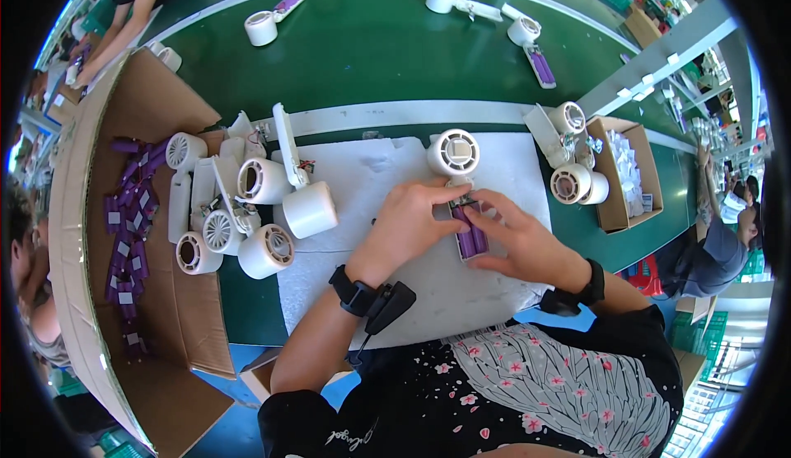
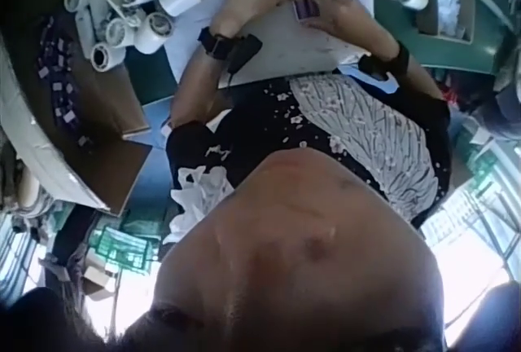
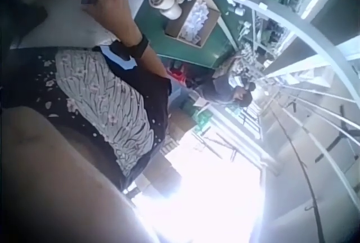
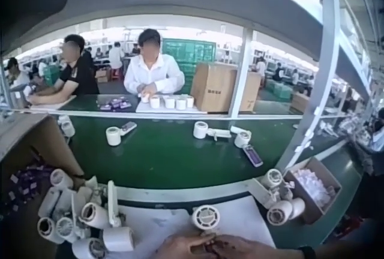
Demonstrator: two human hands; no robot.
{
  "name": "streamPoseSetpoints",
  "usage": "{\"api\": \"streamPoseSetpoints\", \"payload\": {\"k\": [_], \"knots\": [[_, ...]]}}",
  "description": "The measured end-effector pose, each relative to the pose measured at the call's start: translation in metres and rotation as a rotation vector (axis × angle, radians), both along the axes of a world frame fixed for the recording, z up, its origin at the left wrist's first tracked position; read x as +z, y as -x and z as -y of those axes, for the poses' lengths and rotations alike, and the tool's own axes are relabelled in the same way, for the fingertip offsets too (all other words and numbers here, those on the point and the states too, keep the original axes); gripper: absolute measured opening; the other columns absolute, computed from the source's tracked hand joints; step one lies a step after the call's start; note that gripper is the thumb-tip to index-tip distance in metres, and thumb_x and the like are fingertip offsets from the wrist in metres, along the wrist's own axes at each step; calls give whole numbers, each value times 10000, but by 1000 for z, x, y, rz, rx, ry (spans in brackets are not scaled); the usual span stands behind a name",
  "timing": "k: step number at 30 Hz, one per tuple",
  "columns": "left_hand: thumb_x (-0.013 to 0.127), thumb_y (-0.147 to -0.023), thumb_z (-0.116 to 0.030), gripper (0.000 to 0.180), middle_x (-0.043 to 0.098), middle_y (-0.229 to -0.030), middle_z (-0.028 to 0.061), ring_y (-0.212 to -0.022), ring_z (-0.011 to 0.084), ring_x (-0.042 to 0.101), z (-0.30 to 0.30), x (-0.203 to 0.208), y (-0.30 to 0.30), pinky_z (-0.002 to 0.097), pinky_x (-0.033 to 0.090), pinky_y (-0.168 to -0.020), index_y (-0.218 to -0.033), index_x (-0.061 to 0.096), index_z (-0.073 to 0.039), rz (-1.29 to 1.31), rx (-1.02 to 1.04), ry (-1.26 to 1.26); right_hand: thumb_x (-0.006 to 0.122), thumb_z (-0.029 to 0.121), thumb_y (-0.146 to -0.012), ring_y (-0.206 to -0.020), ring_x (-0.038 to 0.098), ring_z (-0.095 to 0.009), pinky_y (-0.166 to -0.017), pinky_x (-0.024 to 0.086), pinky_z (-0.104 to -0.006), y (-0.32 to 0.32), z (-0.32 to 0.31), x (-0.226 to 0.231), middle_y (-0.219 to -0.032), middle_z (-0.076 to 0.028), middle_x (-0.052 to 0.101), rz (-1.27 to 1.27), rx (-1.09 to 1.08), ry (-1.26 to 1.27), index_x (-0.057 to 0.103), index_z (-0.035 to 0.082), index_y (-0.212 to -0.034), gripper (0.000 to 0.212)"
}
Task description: The person connects a battery pack to a circuit board by hand, fits the board into a plastic fan housing, and presses the battery pack into the handle. After setting the assembly aside, the person picks up another fan housing and battery pack to repeat the process.
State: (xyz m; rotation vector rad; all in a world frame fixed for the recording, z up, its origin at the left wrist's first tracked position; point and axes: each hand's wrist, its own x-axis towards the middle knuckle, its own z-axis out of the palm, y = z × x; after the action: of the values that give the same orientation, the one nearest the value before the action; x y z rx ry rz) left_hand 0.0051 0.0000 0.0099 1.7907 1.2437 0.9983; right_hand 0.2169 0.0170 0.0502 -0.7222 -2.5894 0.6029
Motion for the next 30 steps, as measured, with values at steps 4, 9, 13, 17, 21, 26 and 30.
{"api": "streamPoseSetpoints", "payload": {"k": [4,9,13,17,21,26,30], "knots": [[794,-678,-62,524,671,-1067,178,-938,304,658,-3,-2,-3,356,512,-833,-1184,657,-76,52,-18,-32,752,66,-725,-1037,586,-336,-846,527,-399,1,-7,-4,-1268,-184,497,74,-18,23,574,14,-1213,522],[765,-697,-69,458,650,-1063,161,-987,374,603,-9,1,3,414,475,-886,-1136,641,-32,0,355,-347,732,61,-718,-1066,574,-413,-888,510,-433,65,-93,-10,-1303,-240,469,111,-233,-253,532,-11,-1230,555],[739,-720,-56,414,628,-1083,186,-1009,379,588,-9,-14,9,429,462,-901,-1117,629,-21,-26,378,-369,681,55,-738,-1009,600,-439,-873,517,-455,117,-191,16,-1205,-272,542,220,-410,-317,537,-12,-1210,498],[705,-745,-57,328,626,-1057,201,-1000,375,592,-5,-24,7,430,471,-896,-1065,645,-19,10,284,-312,629,64,-750,-1058,596,-423,-914,501,-465,92,-310,6,-1155,-289,584,505,-574,-292,522,-68,-1200,481],[710,-760,-78,279,638,-1065,191,-1027,360,593,-9,-24,-7,411,486,-897,-1032,665,-31,23,302,-312,544,82,-805,-1062,591,-430,-909,489,-470,4,-417,-51,-1115,-293,606,504,-625,-274,549,-50,-1152,370],[692,-788,-112,246,632,-1059,182,-1027,353,588,-7,-26,-4,415,487,-891,-1021,668,-36,14,342,-247,571,176,-819,-1004,627,-423,-842,507,-504,11,-421,-56,-1028,-271,653,637,-712,-306,608,-18,-1055,307],[675,-801,-117,192,646,-981,146,-909,325,624,-8,-11,-9,413,514,-783,-980,675,-46,101,247,-336,604,264,-807,-995,631,-418,-854,507,-496,37,-378,0,-1068,-261,649,767,-737,-365,620,-1,-1097,393]]}}
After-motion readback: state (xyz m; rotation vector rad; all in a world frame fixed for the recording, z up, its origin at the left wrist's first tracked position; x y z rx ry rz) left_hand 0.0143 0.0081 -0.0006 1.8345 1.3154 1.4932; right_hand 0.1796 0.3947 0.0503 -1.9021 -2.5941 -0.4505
